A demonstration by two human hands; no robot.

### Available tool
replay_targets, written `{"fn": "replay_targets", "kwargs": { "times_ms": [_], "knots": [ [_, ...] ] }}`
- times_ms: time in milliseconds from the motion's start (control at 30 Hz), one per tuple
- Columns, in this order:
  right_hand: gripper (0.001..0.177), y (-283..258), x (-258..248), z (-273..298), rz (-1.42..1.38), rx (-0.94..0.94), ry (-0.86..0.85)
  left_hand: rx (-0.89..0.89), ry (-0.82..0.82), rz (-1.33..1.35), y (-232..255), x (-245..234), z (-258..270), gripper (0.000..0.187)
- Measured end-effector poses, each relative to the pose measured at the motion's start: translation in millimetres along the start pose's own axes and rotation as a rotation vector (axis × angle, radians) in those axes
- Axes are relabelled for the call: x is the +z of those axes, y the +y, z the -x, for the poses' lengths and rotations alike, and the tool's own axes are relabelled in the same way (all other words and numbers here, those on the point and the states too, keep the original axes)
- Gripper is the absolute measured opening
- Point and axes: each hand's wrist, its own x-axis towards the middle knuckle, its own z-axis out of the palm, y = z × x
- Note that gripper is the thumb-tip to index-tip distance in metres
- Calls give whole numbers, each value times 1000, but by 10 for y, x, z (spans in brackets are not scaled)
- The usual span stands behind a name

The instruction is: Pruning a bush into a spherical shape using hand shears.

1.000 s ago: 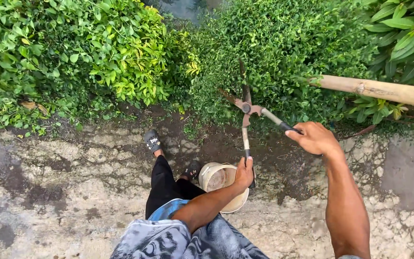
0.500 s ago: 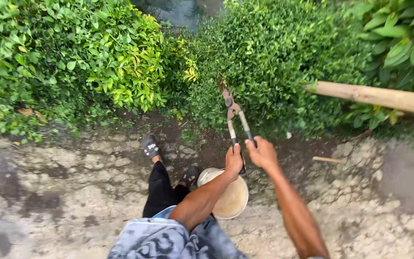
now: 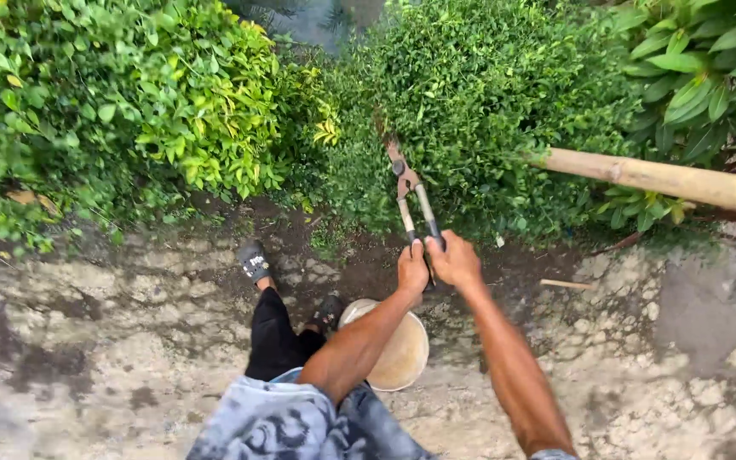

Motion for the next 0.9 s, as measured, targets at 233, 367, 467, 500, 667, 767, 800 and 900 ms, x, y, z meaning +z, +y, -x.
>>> {"fn": "replay_targets", "kwargs": {
  "times_ms": [233, 367, 467, 500, 667, 767, 800, 900],
  "knots": [
    [48, -149, -1504, 195, 310, 1, -357, 159, -129, -169, -434, -425, 611, 42],
    [49, -49, -1737, 351, 285, -9, -326, -37, -278, 7, -542, -260, 906, 35],
    [50, -102, -1585, 335, 374, 86, -359, 103, -251, -86, -649, -158, 854, 36],
    [50, -89, -1459, 292, 365, 82, -347, 10, -248, -6, -590, -155, 826, 36],
    [47, -249, -977, 175, 271, 37, -285, -165, -195, 78, -466, -194, 565, 40],
    [46, -441, -856, 118, 267, 54, -279, -172, -160, 161, -262, -214, 393, 43],
    [46, -489, -780, 110, 256, 103, -291, -175, -156, 138, -157, -204, 373, 42],
    [46, -201, -38, 246, 245, 75, -198, -282, -183, 385, -55, -84, 334, 41]
  ]
}}
